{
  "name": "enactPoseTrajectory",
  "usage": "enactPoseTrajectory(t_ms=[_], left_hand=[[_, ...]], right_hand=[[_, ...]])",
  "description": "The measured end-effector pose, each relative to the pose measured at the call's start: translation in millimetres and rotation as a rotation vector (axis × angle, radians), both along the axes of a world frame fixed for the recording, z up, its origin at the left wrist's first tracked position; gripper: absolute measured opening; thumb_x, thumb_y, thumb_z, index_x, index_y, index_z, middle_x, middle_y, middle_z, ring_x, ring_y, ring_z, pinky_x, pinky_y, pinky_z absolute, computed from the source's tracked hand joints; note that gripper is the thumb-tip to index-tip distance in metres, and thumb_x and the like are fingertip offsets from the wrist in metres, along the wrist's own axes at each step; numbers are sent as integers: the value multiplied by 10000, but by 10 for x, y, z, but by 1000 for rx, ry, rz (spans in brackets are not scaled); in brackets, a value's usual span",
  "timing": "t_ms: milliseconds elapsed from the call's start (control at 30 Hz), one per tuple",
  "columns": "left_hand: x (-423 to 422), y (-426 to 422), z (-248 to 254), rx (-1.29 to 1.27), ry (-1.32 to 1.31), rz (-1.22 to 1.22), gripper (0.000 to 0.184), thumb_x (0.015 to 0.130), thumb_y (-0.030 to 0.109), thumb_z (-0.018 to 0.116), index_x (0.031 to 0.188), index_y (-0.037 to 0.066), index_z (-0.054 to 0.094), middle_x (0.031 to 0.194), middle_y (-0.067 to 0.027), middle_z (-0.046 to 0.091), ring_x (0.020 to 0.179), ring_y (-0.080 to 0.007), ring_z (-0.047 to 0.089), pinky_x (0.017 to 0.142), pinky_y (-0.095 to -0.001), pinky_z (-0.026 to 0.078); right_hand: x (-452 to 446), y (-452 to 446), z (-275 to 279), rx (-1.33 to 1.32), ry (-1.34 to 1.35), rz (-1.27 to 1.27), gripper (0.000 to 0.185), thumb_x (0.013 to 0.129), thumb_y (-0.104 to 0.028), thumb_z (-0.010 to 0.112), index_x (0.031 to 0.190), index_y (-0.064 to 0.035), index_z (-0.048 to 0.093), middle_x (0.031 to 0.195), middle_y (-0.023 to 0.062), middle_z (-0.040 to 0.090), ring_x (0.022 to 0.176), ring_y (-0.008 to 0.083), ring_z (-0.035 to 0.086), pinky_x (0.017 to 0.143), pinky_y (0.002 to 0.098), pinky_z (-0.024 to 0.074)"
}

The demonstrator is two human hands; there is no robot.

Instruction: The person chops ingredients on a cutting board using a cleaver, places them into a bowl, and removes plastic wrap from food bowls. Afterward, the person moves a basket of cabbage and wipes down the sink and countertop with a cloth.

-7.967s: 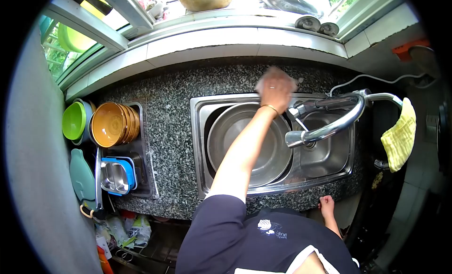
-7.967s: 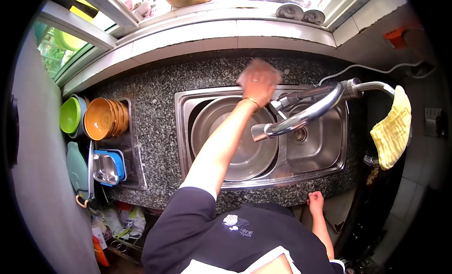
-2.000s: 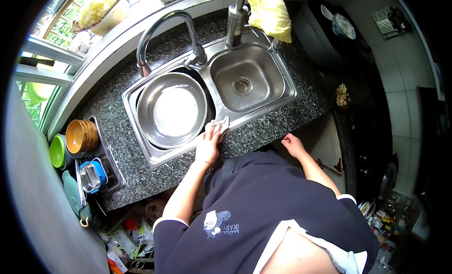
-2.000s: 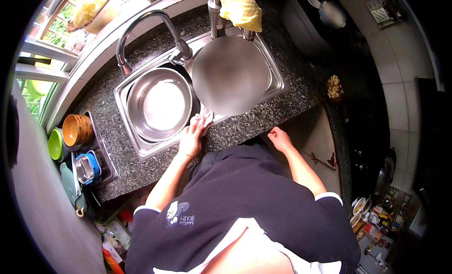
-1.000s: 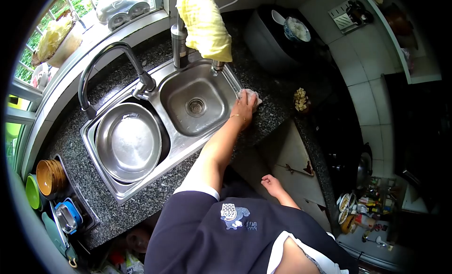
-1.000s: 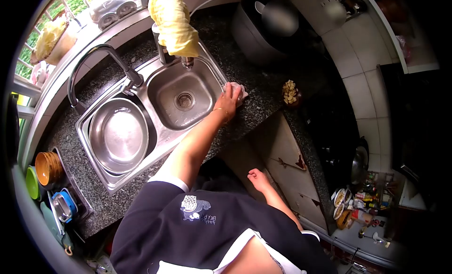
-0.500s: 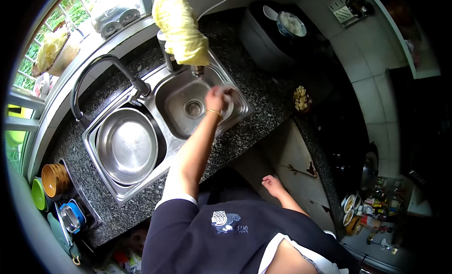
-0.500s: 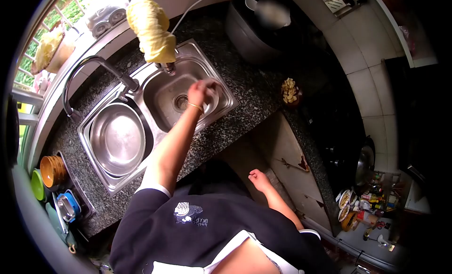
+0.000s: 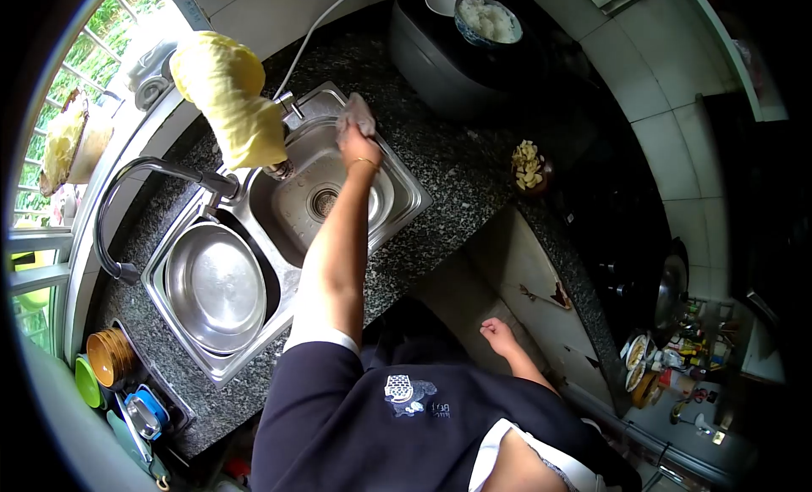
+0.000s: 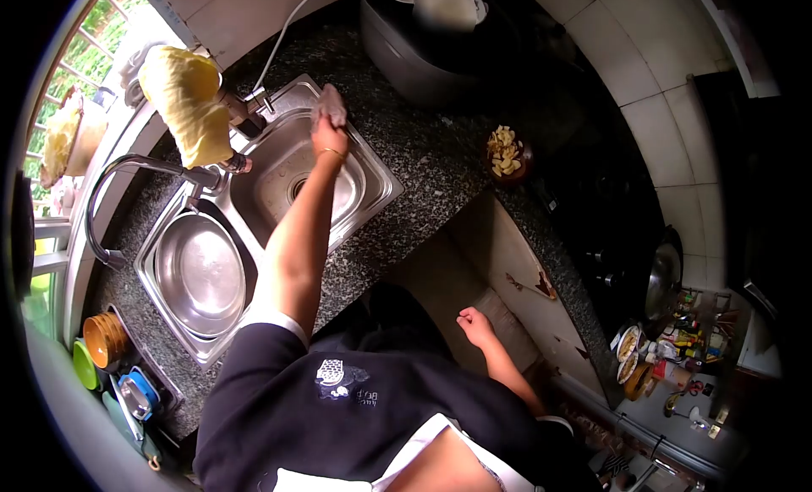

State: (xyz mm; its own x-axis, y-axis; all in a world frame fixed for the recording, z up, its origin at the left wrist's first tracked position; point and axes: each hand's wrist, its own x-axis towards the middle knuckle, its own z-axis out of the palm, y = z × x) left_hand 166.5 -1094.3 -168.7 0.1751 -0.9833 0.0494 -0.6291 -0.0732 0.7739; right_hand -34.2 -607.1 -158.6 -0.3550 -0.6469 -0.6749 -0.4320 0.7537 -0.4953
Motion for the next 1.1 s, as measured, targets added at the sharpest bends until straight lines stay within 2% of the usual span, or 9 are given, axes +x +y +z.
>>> enactPoseTrajectory(t_ms=[67, 133, 267, 333, 367, 667, 900, 1000, 1100], left_hand=[[-89, 234, -19, 45, -56, -105, 491, 766, 84, 491, 1250, 58, 413, 1148, -254, 518, 1090, -411, 469, 942, -437, 379], [-104, 571, 271, 124, -22, -231, 590, 734, 11, 466, 1306, 37, 327, 1293, -286, 369, 1187, -425, 363, 979, -434, 345], [-157, 1135, 562, 438, -22, -467, 542, 779, 17, 433, 1306, 18, 306, 1232, -328, 404, 995, -437, 524, 888, -436, 431], [-147, 1428, 453, 203, -71, -460, 291, 815, 109, 462, 1097, 38, 477, 997, -288, 540, 895, -437, 541, 796, -475, 450], [-138, 1512, 369, 127, -119, -490, 228, 825, 136, 458, 1033, 55, 508, 969, -289, 549, 854, -427, 557, 762, -465, 464], [753, 1511, 770, 410, -298, -780, 284, 792, 159, 443, 1044, 71, 542, 988, -245, 586, 904, -386, 579, 815, -432, 456], [2150, 2367, 707, 271, -397, -655, 260, 732, 126, 510, 990, 92, 516, 928, -197, 604, 838, -371, 581, 709, -454, 466], [2628, 2873, 805, 167, -387, -572, 413, 665, 43, 526, 1075, 23, 487, 1063, -198, 558, 998, -367, 517, 873, -416, 424], [3087, 3440, 764, 62, -490, -470, 574, 625, 23, 532, 1195, 25, 459, 1217, -160, 500, 1049, -353, 492, 913, -413, 407]], right_hand=[[9, 15, -70, 8, -31, 5, 231, 804, -206, 628, 952, -35, 584, 833, 99, 630, 772, 200, 601, 699, 308, 473], [23, -77, -111, 41, -50, 64, 233, 814, -175, 619, 978, -17, 571, 797, 75, 613, 725, 145, 562, 672, 279, 460], [60, -431, -88, 0, -58, 125, 231, 813, -184, 620, 973, -25, 571, 775, 67, 607, 716, 152, 566, 664, 287, 463], [52, -594, -114, -21, -42, 162, 234, 812, -190, 622, 970, -26, 570, 767, 63, 605, 712, 146, 566, 662, 285, 464], [74, -709, -23, -20, -24, 183, 229, 814, -190, 623, 969, -30, 571, 764, 59, 604, 707, 139, 562, 660, 282, 463], [270, -990, 112, -39, 20, 247, 231, 799, -188, 634, 966, -38, 579, 777, 61, 613, 725, 144, 576, 675, 278, 467], [465, -858, -163, 73, 60, 436, 247, 784, -213, 638, 956, -42, 593, 803, 86, 629, 746, 190, 600, 693, 309, 477], [513, -977, -207, 95, 32, 498, 244, 775, -208, 641, 945, -40, 594, 793, 95, 629, 723, 199, 598, 679, 315, 478], [590, -1194, -236, 54, 38, 538, 246, 777, -205, 638, 943, -30, 591, 778, 97, 626, 714, 195, 597, 670, 311, 474]])
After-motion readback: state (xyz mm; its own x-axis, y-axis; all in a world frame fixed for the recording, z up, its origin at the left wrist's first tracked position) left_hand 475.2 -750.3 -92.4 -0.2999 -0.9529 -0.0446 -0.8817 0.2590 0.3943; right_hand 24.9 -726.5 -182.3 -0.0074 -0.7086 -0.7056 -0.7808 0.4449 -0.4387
